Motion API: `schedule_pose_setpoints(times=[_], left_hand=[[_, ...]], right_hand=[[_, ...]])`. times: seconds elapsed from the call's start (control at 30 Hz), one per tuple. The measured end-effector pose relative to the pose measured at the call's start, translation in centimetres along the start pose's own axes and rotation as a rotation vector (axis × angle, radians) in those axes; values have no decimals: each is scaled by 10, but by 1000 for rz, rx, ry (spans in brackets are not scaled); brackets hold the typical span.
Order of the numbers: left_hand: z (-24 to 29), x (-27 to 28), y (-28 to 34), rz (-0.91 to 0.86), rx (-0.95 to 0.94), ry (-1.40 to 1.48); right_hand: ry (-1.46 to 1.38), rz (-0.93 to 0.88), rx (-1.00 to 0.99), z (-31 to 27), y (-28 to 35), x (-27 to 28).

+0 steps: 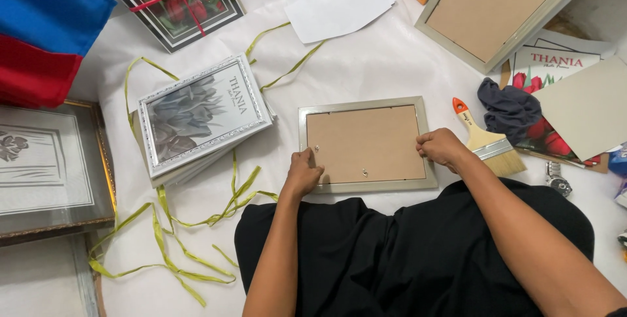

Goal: Assembling a picture frame by cleaning the glass and inserting the backboard

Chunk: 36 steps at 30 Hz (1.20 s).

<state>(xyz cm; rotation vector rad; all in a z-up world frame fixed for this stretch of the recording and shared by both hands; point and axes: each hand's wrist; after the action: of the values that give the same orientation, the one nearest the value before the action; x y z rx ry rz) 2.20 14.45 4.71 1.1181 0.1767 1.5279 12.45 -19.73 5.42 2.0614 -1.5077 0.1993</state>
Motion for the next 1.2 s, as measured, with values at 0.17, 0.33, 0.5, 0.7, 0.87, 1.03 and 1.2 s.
schedule_pose_setpoints(times=[0.17,0.33,0.5,0.7,0.87,1.03,1.2], left_hand=[[17,1,20,142,9,-199],[17,-7,35,110,1,-257],[-8,-20,9,69,14,-335],[-14,-23,8,48,-74,-411],[-9,-19,16,28,-112,-408],[-10,-19,15,33,-120,-418],[-6,-18,18,27,-99,-370]], right_hand=[[470,-50,183,23,-19,-1],[581,-194,235,10,13,-14],[688,-368,272,18,19,-25],[723,-413,292,26,13,-26],[761,-444,305,32,7,-27],[781,-465,311,29,7,-27],[787,-452,311,33,5,-29]])
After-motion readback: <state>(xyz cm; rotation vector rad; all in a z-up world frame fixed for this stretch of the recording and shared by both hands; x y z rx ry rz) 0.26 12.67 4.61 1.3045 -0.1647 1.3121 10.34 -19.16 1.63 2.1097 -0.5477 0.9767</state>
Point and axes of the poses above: each hand's wrist, its own y-axis away from the middle knuckle, its own x-axis out of the back of the hand, z = x × y, and after that the axes turned 14 degrees about x, right-handed
